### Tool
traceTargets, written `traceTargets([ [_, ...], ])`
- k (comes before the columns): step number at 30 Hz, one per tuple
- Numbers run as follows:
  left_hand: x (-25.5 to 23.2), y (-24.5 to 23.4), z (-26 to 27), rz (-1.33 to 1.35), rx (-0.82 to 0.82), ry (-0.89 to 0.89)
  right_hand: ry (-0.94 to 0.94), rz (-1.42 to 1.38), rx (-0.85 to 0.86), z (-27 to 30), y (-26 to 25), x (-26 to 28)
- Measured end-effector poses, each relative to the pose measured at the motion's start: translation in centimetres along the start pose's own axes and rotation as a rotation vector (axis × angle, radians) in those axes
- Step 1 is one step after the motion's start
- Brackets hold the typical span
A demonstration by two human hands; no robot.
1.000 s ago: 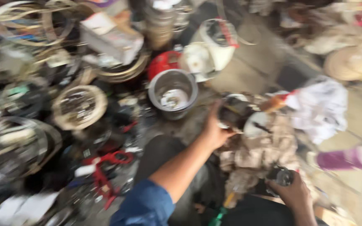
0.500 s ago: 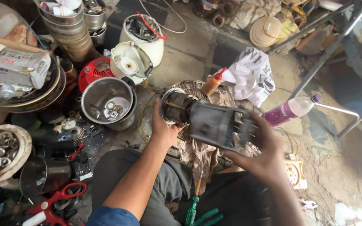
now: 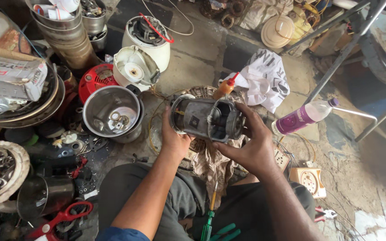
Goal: The person repairs an electrical motor by disassembling its housing, cleaning the internal components with a cloth, and applying oil from a small bottle to the central shaft before using a screwdriver to manipulate the wire connections.
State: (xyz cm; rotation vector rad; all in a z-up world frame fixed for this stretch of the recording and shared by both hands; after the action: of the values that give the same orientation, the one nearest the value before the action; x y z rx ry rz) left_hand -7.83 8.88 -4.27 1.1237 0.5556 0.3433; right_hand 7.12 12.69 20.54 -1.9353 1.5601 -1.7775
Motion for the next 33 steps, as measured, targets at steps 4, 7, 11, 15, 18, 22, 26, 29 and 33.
traceTargets([
  [4,0.1,-0.4,0.2,0.010,-0.072,-0.034,-0.009,0.039,0.001,0.1,0.2,0.1],
  [7,0.0,-0.2,0.3,0.018,-0.095,-0.007,-0.028,0.039,-0.007,0.4,0.2,0.0],
  [11,-0.2,-0.6,0.3,0.024,-0.135,0.012,-0.169,0.166,-0.050,0.6,0.1,1.0],
  [15,-0.4,0.0,0.2,0.006,-0.039,0.045,-0.160,0.141,-0.057,0.8,0.2,0.7],
  [18,-0.3,0.0,0.1,-0.015,-0.069,0.027,-0.076,0.126,-0.038,0.7,0.7,-0.3],
  [22,-0.7,1.4,0.8,-0.016,0.054,0.072,-0.008,0.186,-0.008,0.8,1.7,-1.4],
  [26,-1.1,2.8,1.3,-0.057,0.156,0.108,-0.102,0.114,-0.041,1.5,2.1,-0.6],
  [29,-1.1,3.3,1.6,-0.069,0.188,0.140,-0.141,0.118,-0.072,1.7,2.1,0.0],
  [33,-0.8,1.9,1.3,-0.120,0.046,0.099,0.181,-0.046,-0.034,2.1,2.9,-2.7],
])
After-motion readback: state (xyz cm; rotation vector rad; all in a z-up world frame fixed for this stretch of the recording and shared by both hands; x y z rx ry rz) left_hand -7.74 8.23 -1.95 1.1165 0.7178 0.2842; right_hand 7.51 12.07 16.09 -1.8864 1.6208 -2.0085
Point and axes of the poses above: each hand's wrist, its own z-axis away from the middle knuckle, its own y-axis out of the palm, x = y × z, the point moved 10 cm from there along -z, towards the middle knuckle, and after that the axes turned 1 degree about -x, right-handed, at the moved point
